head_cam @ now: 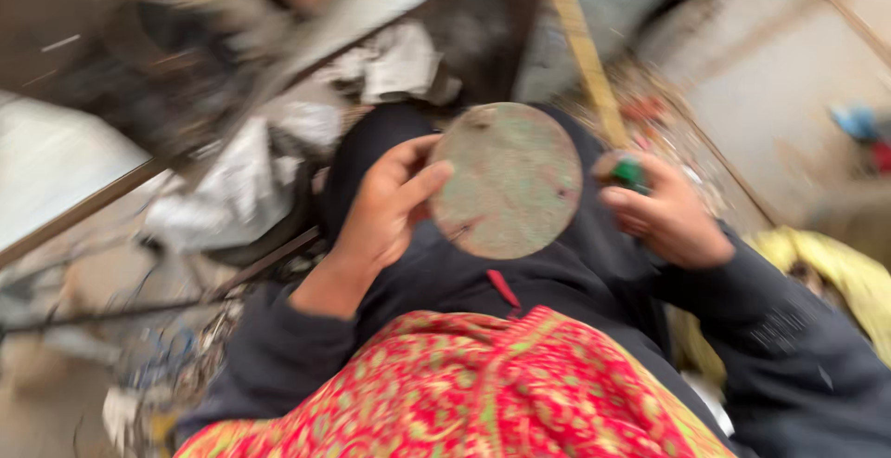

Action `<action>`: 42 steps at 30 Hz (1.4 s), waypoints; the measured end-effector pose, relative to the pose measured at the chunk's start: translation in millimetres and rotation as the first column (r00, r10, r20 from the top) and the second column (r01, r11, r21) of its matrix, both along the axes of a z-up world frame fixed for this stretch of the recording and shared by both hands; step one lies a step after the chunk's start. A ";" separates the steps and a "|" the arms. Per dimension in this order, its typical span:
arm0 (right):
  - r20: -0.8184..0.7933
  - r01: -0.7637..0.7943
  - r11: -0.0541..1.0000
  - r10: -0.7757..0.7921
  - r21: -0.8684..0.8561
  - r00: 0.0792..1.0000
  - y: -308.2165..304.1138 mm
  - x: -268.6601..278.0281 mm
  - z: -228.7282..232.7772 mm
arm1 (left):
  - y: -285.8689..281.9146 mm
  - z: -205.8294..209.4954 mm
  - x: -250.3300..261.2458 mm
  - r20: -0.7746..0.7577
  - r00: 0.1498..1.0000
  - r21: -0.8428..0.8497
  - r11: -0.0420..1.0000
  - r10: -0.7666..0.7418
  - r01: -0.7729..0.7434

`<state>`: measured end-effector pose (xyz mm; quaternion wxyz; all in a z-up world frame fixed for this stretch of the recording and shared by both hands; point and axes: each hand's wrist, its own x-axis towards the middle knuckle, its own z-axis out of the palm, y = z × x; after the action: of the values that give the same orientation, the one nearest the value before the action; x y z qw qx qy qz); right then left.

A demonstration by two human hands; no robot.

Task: The person uses a screwdriver to remove screws and disassemble a vintage radio chassis. They remove the front panel and a circular metal component, then continue to unscrew and detach the back panel while seated at a cluttered workbench.

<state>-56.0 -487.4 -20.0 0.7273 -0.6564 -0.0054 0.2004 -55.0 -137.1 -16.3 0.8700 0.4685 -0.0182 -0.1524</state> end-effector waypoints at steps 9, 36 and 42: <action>-0.039 0.006 0.963 0.005 0.271 0.999 14.4 -8.4 -10.0 | -15.9 -28.0 -7.6 -0.046 0.999 0.046 0.999 -0.025 0.027; -0.010 0.182 0.983 -0.182 -0.002 0.983 -8.7 -16.1 1.1 | -10.3 -36.9 37.5 0.281 0.959 0.303 0.946 0.023 -0.112; 0.222 0.463 0.884 -0.441 -0.059 0.870 -54.3 -30.3 36.6 | 50.7 -41.1 56.5 0.144 0.986 0.094 0.991 0.080 -0.094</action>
<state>-86.3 -541.7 16.6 0.7121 -0.6955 0.0856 -0.0434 1.5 -86.4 -57.4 0.8477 0.5216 -0.0511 -0.0819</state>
